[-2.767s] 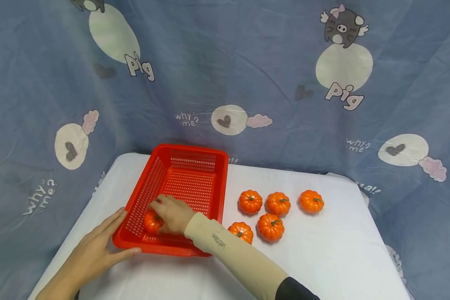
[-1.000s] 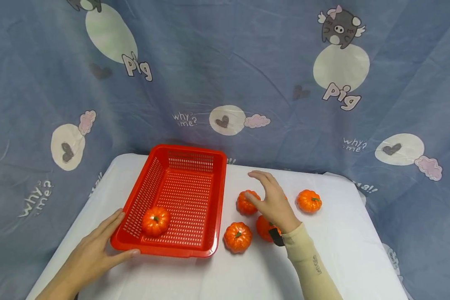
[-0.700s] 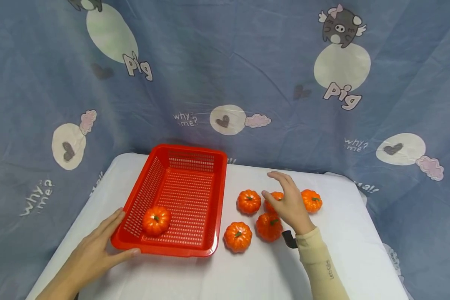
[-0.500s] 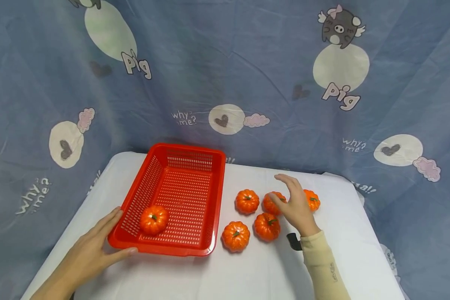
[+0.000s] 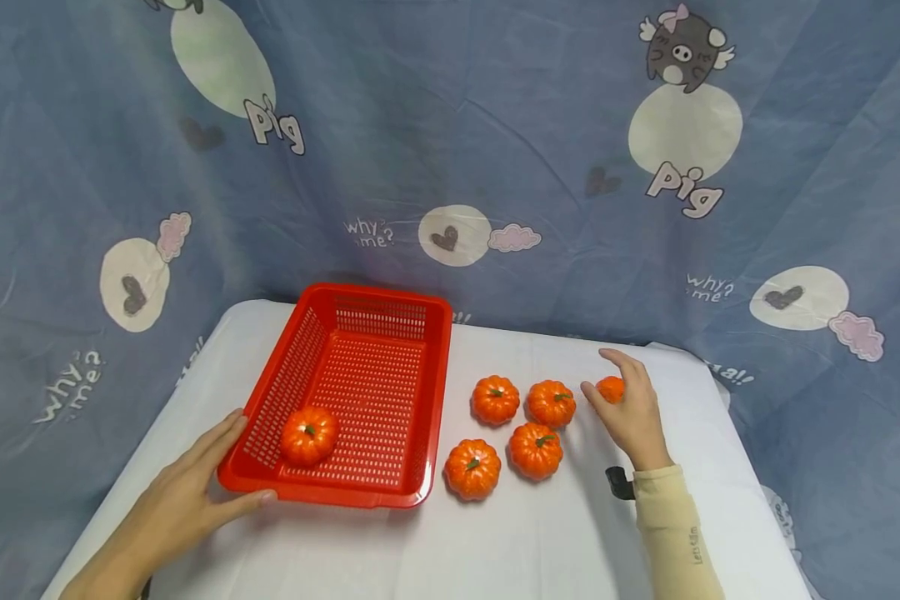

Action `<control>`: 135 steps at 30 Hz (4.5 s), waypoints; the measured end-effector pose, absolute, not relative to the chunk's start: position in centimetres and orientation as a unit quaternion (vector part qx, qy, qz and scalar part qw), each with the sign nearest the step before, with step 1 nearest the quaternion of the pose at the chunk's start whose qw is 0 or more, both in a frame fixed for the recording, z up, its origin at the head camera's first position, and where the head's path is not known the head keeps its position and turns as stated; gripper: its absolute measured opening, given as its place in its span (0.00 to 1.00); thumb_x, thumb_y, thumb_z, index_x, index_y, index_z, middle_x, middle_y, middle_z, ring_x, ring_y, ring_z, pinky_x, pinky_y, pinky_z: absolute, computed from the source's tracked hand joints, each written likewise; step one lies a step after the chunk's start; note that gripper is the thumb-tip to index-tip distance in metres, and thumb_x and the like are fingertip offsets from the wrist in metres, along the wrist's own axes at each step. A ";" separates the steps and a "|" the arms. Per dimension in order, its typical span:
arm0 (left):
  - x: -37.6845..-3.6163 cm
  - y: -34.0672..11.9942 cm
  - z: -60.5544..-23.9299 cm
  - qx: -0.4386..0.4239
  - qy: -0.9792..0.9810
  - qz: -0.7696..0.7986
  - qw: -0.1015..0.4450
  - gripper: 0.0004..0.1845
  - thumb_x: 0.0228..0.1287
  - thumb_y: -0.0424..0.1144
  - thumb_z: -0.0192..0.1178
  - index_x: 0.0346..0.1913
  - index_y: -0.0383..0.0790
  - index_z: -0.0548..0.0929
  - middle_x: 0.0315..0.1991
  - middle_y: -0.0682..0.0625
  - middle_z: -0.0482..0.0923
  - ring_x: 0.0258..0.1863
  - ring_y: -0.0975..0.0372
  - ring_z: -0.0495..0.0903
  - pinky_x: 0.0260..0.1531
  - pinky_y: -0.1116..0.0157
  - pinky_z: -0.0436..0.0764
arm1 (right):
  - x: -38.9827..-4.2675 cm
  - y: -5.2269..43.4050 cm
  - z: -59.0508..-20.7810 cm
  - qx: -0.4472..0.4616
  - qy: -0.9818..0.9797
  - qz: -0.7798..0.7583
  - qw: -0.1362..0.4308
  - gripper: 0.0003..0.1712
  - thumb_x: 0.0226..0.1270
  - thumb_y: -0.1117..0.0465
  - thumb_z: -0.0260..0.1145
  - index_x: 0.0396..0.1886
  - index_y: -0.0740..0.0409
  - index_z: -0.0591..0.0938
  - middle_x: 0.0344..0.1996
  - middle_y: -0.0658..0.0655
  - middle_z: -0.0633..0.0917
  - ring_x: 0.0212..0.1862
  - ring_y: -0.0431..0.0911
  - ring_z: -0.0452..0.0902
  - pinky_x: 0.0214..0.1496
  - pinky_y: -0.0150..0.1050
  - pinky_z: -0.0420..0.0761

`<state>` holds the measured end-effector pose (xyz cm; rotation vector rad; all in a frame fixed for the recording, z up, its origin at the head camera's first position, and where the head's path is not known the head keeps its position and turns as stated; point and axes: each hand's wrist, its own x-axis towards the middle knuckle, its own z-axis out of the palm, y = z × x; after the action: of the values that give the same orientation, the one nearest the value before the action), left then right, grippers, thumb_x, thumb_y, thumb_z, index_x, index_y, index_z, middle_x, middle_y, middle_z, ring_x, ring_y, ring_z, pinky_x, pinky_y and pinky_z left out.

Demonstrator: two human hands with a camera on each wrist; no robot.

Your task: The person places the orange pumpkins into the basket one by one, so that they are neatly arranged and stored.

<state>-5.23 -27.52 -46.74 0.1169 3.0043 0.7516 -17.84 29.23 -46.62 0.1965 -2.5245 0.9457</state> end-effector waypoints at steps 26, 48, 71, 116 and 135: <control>-5.3 -27.4 -46.7 0.035 0.969 0.245 0.021 0.65 0.49 0.75 0.67 0.81 0.39 0.54 0.79 0.40 0.54 0.69 0.35 0.64 0.58 0.27 0.65 | -18.7 34.4 -49.8 -0.078 -0.941 0.329 0.020 0.49 0.65 0.56 0.74 0.77 0.67 0.59 0.71 0.77 0.61 0.72 0.68 0.56 0.75 0.64 0.57; -5.0 -27.4 -46.8 0.033 0.966 0.255 0.010 0.64 0.49 0.74 0.69 0.81 0.40 0.55 0.79 0.41 0.55 0.69 0.36 0.64 0.58 0.28 0.65 | -18.9 34.8 -51.1 -0.077 -0.940 0.331 0.010 0.47 0.63 0.54 0.76 0.74 0.68 0.64 0.68 0.75 0.66 0.68 0.68 0.61 0.73 0.65 0.59; -5.1 -27.5 -46.8 0.029 0.967 0.254 0.019 0.65 0.49 0.75 0.67 0.81 0.42 0.53 0.79 0.41 0.54 0.70 0.36 0.63 0.58 0.27 0.65 | -18.8 30.5 -46.8 0.023 -0.926 0.351 0.138 0.42 0.58 0.56 0.80 0.69 0.62 0.72 0.63 0.69 0.73 0.62 0.62 0.70 0.60 0.59 0.76; -5.3 -27.5 -46.8 0.035 0.967 0.252 0.017 0.65 0.49 0.74 0.68 0.81 0.40 0.54 0.79 0.40 0.55 0.69 0.36 0.64 0.58 0.27 0.65 | -17.8 15.6 -43.7 0.249 -0.886 0.382 0.089 0.42 0.58 0.50 0.80 0.71 0.47 0.73 0.67 0.48 0.71 0.66 0.43 0.70 0.66 0.47 0.77; -5.2 -27.5 -46.8 0.029 0.968 0.249 0.017 0.65 0.48 0.76 0.67 0.81 0.41 0.54 0.79 0.41 0.55 0.69 0.35 0.65 0.58 0.28 0.65 | -18.0 8.8 -43.4 0.317 -0.881 0.351 0.019 0.47 0.57 0.49 0.80 0.73 0.51 0.70 0.65 0.52 0.71 0.59 0.44 0.75 0.62 0.41 0.80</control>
<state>-5.19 -27.51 -46.81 0.0907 3.0082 0.7731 -17.96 8.79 -43.39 0.9851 -2.7342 1.0892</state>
